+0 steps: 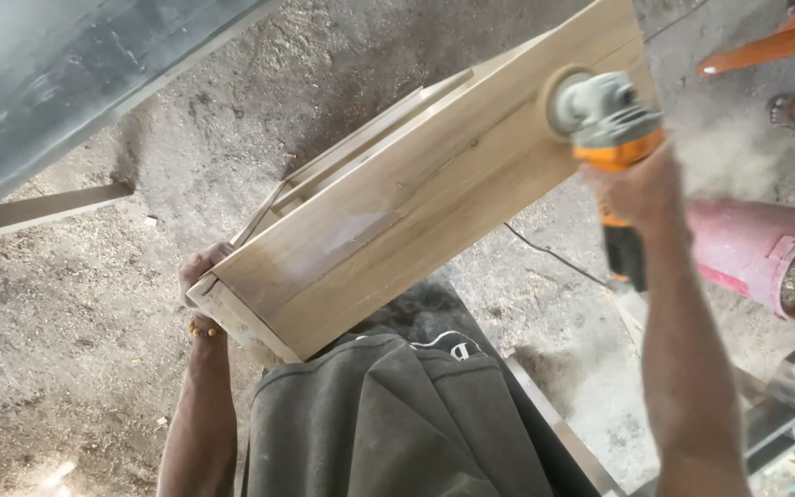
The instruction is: The person sands a wooden board with a power sander, holding the board steady with one hand while operating the sander with the other, then changes the sanding disc on the tool.
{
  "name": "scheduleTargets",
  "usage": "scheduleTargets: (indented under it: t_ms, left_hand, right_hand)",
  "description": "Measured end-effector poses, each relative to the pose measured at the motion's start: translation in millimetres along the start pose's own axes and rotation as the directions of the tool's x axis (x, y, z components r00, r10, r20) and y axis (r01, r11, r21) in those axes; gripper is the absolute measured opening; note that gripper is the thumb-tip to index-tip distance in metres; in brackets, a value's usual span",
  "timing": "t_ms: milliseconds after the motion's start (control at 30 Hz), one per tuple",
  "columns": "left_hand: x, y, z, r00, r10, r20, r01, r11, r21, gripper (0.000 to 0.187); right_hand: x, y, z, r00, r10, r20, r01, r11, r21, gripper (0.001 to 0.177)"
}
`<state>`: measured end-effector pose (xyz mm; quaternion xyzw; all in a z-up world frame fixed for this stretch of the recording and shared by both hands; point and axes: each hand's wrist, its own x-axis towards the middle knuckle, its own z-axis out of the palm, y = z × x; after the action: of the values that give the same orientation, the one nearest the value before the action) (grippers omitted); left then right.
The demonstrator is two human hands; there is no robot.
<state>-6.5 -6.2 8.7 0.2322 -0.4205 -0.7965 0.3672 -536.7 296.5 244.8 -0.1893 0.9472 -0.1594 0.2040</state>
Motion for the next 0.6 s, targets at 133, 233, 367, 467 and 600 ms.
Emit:
scheduleTargets:
  t_ms: [133,233,367,467,600]
  left_hand:
    - [-7.5,0.1,-1.5,0.999,-0.048,0.025,0.048,0.999,-0.014,0.053]
    - [-3.7,-4.5,-6.0,0.999,-0.022,0.031,0.022,1.000,0.001,0.053]
    - [-3.7,-8.4,-9.2,0.999,-0.034,0.038,0.034,0.999,-0.008,0.053]
    - [-1.9,-9.5,-8.6,0.998,-0.065,0.014,0.065,0.998,-0.027,0.051]
    - [-2.2,-2.9,-1.5,0.998,-0.058,0.031,0.059,0.998,-0.002,0.053]
  right_hand:
    - [-73.1,-50.5,36.1,0.997,-0.005,0.079,0.008,0.999,-0.043,0.095]
    - [-85.2,-52.9,42.1,0.958,-0.121,0.259,0.155,0.981,-0.116,0.086]
    - [-62.5,-33.6,25.3,0.994,-0.044,0.104,0.056,0.992,-0.112,0.087]
    - [-67.8,-40.7,31.1,0.999,-0.003,0.046,0.008,0.994,-0.110,0.086]
    - [-116.4,-70.8,64.3,0.970,-0.049,0.239,0.071,0.994,-0.087,0.092]
